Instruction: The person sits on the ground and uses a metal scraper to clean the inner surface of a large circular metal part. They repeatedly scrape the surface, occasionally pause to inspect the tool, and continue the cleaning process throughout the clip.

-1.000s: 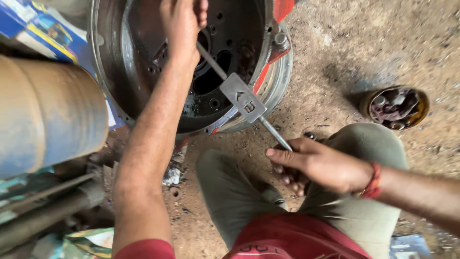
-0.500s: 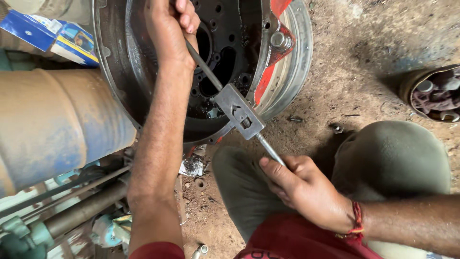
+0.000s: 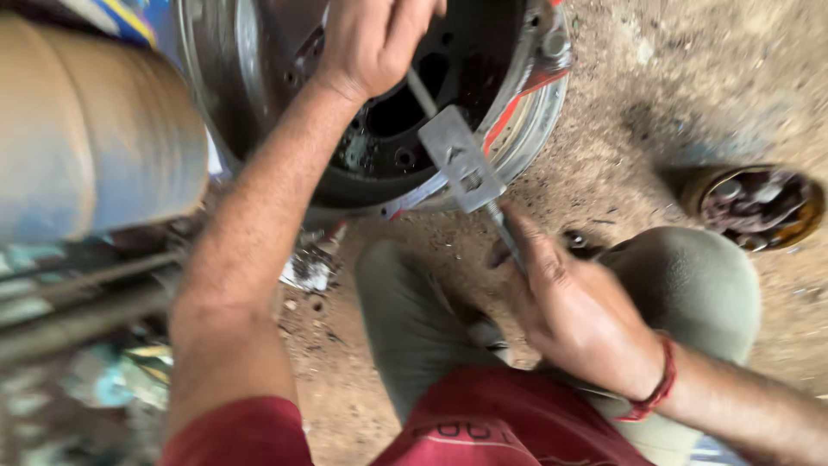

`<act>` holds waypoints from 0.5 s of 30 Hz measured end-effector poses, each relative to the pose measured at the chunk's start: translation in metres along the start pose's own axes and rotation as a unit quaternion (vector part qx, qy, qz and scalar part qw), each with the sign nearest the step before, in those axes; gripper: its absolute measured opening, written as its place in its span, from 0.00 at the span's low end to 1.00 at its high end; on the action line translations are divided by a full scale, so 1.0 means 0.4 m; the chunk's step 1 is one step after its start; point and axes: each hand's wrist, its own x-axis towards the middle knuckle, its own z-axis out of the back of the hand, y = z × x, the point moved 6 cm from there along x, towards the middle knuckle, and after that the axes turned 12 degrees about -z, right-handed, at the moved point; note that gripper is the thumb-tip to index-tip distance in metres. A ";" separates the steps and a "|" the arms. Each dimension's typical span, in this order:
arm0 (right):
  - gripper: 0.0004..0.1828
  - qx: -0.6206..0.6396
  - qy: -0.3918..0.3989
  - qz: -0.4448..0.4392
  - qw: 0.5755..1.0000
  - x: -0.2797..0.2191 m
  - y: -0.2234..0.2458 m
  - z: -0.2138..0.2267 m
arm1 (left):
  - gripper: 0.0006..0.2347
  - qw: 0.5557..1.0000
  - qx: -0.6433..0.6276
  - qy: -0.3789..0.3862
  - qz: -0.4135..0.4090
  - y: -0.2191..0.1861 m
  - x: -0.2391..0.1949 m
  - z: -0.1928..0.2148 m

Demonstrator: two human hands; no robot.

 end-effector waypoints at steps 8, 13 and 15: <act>0.22 -0.305 -0.219 0.077 0.924 -0.033 0.090 0.003 | 0.25 0.976 0.142 0.143 -0.084 -0.111 -0.048 0.064; 0.13 -0.377 -0.293 0.127 0.869 0.005 0.030 0.111 | 0.27 0.955 0.232 0.185 0.026 -0.134 -0.125 0.053; 0.17 -0.396 -0.300 0.181 0.849 0.048 0.000 0.161 | 0.27 0.944 0.290 0.144 0.067 -0.194 -0.166 0.055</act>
